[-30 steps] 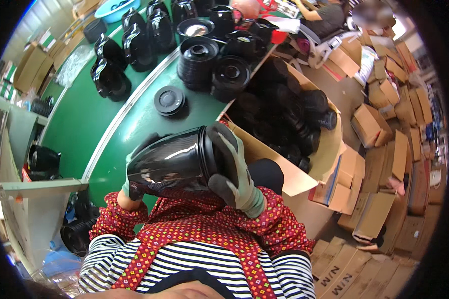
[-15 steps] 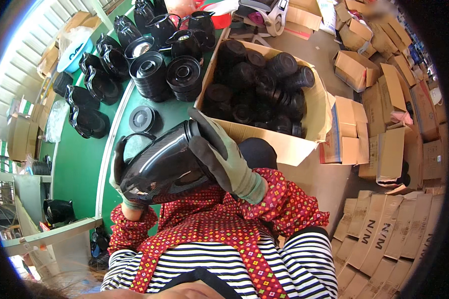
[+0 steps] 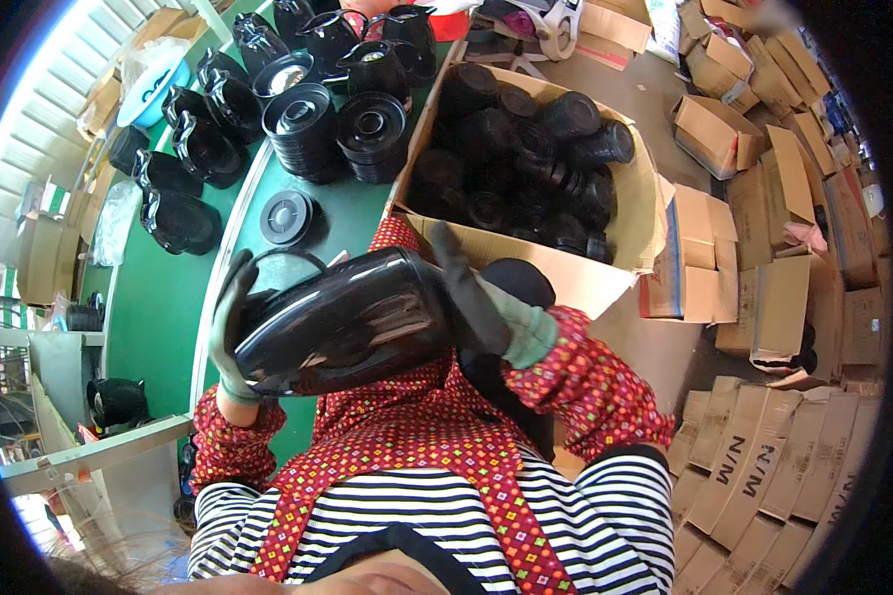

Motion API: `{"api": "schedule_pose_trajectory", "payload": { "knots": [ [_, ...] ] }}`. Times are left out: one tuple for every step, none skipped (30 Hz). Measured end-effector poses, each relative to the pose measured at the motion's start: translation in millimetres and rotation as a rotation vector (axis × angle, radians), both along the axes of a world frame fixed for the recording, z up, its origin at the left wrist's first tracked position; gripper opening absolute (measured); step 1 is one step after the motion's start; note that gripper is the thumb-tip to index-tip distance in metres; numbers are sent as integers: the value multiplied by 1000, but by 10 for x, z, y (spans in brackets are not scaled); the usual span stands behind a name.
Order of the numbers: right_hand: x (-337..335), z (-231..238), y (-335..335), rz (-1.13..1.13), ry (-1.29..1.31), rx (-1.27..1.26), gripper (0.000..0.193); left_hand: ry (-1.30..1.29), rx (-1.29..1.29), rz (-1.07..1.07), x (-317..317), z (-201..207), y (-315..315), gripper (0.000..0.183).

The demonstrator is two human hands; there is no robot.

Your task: The person repeatedly picks up a black kettle body and a lid from a green workbench, inserts a metal rod into the kettle, and secures the lid. The person then places the assembled kettle back on the table. This process is repeated for multiple kettles.

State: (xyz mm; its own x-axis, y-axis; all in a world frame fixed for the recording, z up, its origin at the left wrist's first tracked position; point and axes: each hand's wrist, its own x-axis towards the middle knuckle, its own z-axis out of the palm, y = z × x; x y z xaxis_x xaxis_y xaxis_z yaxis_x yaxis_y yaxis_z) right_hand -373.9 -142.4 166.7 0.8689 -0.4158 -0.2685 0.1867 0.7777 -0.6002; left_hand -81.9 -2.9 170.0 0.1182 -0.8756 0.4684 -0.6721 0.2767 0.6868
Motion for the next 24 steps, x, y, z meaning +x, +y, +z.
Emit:
{"api": "schedule_pose_trajectory", "payload": {
  "knots": [
    [-24, 4, -23, 64, -105, 27, 87, 293, 103, -64, 35, -187, 17, 88],
    [22, -23, 60, -87, -101, -389, 87, 586, 180, -88, 94, -356, 40, 88],
    [68, -50, 134, -296, -15, -778, 87, 676, 166, -171, 166, -541, 54, 87],
    [72, -36, 169, -410, 25, -1194, 86, 418, 158, -274, 234, -655, 56, 88],
    [104, -58, 173, -446, 16, -1209, 84, 559, 193, -253, 162, -676, 28, 87],
    [152, -99, 210, -485, 5, -1212, 82, 700, 229, -223, 105, -672, 34, 87],
    [207, -148, 258, -523, -7, -1210, 80, 715, 92, -281, 63, -639, 85, 85],
    [160, -169, 298, -438, 84, -855, 80, 576, 122, -137, -140, -174, -58, 82],
    [115, -222, 287, -295, 114, -508, 79, 152, -26, -109, -181, 108, -97, 81],
    [103, -254, 273, -193, 166, -140, 80, -250, -158, -234, -40, 191, -143, 81],
    [64, -321, 201, -139, 75, -56, 85, -649, -298, -351, 84, 250, -203, 82],
    [3, -353, 142, -86, -15, 26, 90, -399, -270, -215, -143, 303, -217, 74],
    [-79, -358, 206, -173, 36, -82, 98, -23, -17, -189, -132, 175, -185, 76],
    [-90, -209, 250, -239, 92, -187, 107, 387, 161, -79, -128, 76, -112, 77],
    [-63, -251, 304, -364, 53, -517, 109, 807, 367, -38, -117, 0, -154, 81],
    [-19, -319, 371, -488, 4, -831, 111, 781, 316, -174, -13, -230, -114, 86],
    [-2, -297, 378, -533, -23, -889, 105, 771, 273, -327, -31, -297, -142, 91],
    [30, -282, 389, -582, -53, -944, 101, 704, 218, -322, -48, -339, -130, 92],
    [66, -275, 417, -631, -84, -993, 96, 635, 163, -316, -83, -375, -105, 92],
    [77, -212, 463, -588, -44, -651, 91, 435, 82, -224, -227, -111, -164, 85],
    [44, -186, 485, -539, -16, -309, 85, 231, -3, -126, -369, 289, -202, 78],
    [-82, -486, 434, -428, 81, -193, 74, -433, -101, -228, -351, 582, -351, 62],
    [-63, -566, 374, -361, 92, -24, 74, -642, -249, -436, -246, 639, -331, 53],
    [-57, -627, 321, -293, 104, 143, 74, -582, -161, -402, -273, 640, -334, 55]
  ]
}}
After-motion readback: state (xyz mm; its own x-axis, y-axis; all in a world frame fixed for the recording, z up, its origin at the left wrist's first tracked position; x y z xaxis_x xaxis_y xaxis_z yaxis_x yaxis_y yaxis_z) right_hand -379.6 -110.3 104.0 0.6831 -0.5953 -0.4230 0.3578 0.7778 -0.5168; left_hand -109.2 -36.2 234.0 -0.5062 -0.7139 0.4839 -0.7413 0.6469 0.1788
